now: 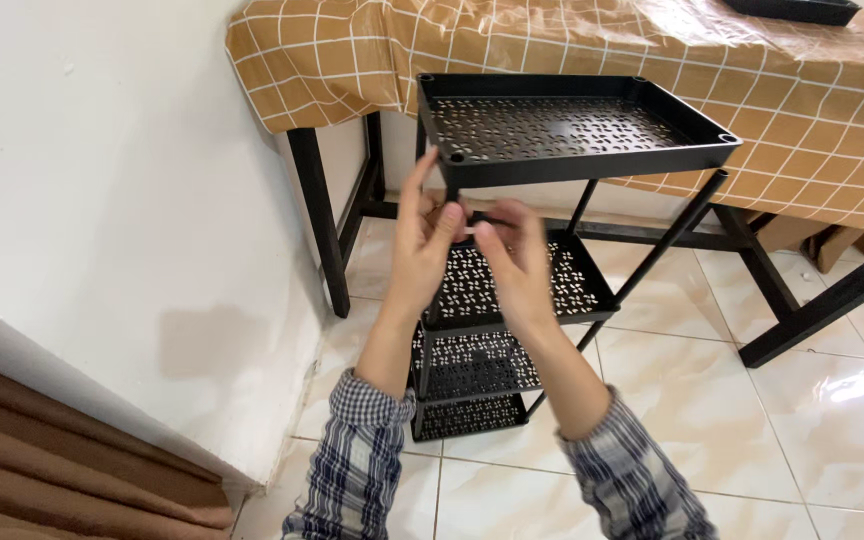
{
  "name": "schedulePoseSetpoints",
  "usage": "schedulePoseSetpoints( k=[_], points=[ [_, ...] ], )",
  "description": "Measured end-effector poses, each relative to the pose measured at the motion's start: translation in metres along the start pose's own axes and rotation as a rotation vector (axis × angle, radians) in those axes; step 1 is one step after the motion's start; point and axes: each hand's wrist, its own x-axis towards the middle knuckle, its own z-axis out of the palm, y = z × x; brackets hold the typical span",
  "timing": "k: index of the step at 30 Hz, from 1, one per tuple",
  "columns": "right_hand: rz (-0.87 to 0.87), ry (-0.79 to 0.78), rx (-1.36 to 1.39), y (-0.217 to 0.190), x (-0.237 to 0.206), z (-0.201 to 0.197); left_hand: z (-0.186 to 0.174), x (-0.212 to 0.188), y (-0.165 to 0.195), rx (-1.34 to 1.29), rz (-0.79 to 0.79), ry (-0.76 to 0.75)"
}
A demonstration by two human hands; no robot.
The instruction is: The person assembles a white plastic tiered storage rack by inserting poles into the perforated trays, then pulls the poles out to take the rack apart. They then fit the trays and poles of a black storage rack together on the floor, attaching a top tray at the end.
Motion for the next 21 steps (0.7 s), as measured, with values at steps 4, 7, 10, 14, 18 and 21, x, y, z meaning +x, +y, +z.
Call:
schedulePoseSetpoints(
  k=[4,7,10,14,18,21],
  points=[
    [0.072,-0.013,0.155,-0.002,0.028,0.020,0.005,0.012,0.017,0.497,0.243,0.036],
    [0.126,-0.131,0.362,-0.010,0.031,0.021,0.005,0.031,0.039,0.687,0.374,0.028],
    [0.087,0.048,0.310,-0.019,0.023,0.020,0.010,0.048,0.058,0.831,0.488,-0.121],
    [0.036,0.219,0.093,-0.035,0.018,0.010,0.029,0.057,0.066,0.865,0.570,-0.263],
    [-0.089,0.362,-0.336,-0.051,0.011,0.003,0.043,0.050,0.064,0.828,0.606,-0.275],
    [-0.178,0.384,-0.444,-0.059,0.009,0.001,0.048,0.047,0.059,0.846,0.631,-0.289]
  ],
)
